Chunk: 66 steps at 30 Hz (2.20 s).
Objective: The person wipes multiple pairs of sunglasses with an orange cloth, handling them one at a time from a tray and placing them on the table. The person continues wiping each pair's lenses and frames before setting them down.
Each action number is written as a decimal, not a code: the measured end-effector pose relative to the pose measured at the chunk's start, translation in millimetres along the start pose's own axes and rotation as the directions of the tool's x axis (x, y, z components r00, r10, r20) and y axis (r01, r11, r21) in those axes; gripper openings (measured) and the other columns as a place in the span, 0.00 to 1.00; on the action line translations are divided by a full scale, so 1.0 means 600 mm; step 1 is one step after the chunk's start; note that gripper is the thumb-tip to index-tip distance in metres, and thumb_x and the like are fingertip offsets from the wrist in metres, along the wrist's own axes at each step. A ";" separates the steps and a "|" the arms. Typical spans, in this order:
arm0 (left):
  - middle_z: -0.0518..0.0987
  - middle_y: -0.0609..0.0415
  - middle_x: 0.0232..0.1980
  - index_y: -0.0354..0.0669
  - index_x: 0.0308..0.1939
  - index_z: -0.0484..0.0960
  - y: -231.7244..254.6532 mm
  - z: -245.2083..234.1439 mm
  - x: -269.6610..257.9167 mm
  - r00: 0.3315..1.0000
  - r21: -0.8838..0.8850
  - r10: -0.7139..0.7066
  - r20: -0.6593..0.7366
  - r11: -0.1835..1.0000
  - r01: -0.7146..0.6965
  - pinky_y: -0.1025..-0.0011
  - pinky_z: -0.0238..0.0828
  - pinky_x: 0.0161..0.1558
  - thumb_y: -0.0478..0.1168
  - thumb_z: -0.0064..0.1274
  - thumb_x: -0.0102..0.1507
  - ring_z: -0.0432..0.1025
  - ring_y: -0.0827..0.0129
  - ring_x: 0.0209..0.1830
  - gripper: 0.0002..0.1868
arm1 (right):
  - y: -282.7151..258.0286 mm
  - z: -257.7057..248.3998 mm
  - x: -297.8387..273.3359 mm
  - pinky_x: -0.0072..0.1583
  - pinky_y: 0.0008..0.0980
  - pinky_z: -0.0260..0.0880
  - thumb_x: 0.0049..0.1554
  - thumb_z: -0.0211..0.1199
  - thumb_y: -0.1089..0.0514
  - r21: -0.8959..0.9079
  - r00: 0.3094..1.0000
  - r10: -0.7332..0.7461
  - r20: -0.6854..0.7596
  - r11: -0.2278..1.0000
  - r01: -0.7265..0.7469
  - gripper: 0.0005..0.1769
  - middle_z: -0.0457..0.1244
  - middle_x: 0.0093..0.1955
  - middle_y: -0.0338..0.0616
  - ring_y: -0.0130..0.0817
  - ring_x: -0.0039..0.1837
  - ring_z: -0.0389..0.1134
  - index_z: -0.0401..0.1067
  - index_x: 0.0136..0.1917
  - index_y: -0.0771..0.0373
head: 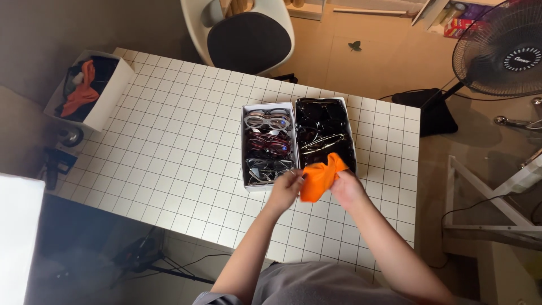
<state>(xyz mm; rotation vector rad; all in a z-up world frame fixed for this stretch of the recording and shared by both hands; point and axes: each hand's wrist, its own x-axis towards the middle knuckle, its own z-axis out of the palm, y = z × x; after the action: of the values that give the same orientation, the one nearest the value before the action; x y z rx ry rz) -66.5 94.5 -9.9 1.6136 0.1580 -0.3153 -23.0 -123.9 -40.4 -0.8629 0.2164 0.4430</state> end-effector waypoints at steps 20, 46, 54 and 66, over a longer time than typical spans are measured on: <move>0.78 0.61 0.56 0.54 0.41 0.88 -0.042 -0.118 0.103 0.870 0.913 0.473 -0.137 0.401 -0.074 0.52 0.53 0.59 0.39 0.59 0.58 0.65 0.62 0.61 0.09 | -0.073 -0.001 -0.070 0.73 0.50 0.55 0.67 0.38 0.51 -0.032 0.970 -0.114 -0.213 0.993 0.109 0.25 0.57 0.75 0.41 0.38 0.76 0.57 0.57 0.76 0.54; 0.82 0.58 0.47 0.49 0.37 0.86 0.000 0.080 0.214 0.855 0.893 0.518 0.021 0.374 -0.249 0.52 0.56 0.59 0.33 0.52 0.60 0.69 0.59 0.55 0.09 | -0.100 -0.025 -0.111 0.73 0.50 0.55 0.67 0.37 0.49 -0.053 0.949 -0.086 -0.304 0.996 0.073 0.28 0.56 0.77 0.39 0.35 0.77 0.56 0.53 0.78 0.55; 0.81 0.48 0.37 0.39 0.40 0.80 0.096 0.041 0.163 0.728 0.536 0.679 -0.093 0.651 -0.538 0.61 0.68 0.44 0.34 0.51 0.66 0.75 0.54 0.40 0.03 | -0.106 -0.051 -0.104 0.72 0.55 0.56 0.65 0.39 0.50 0.017 0.962 -0.173 -0.210 0.983 0.180 0.29 0.54 0.79 0.42 0.41 0.76 0.56 0.53 0.78 0.56; 0.86 0.52 0.42 0.38 0.42 0.74 0.174 0.011 0.020 0.922 -0.146 0.378 0.079 0.920 -0.365 0.79 0.70 0.47 0.37 0.41 0.73 0.73 0.80 0.39 0.08 | -0.160 0.088 -0.135 0.73 0.46 0.56 0.66 0.41 0.45 0.038 0.982 -0.188 -0.012 0.981 0.188 0.31 0.54 0.79 0.42 0.39 0.78 0.56 0.53 0.78 0.57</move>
<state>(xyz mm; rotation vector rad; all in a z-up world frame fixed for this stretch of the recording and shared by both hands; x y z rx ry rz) -25.1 79.5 85.9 1.4588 -0.2067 -0.0921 -50.6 -160.7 87.8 -0.8384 0.1489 0.2577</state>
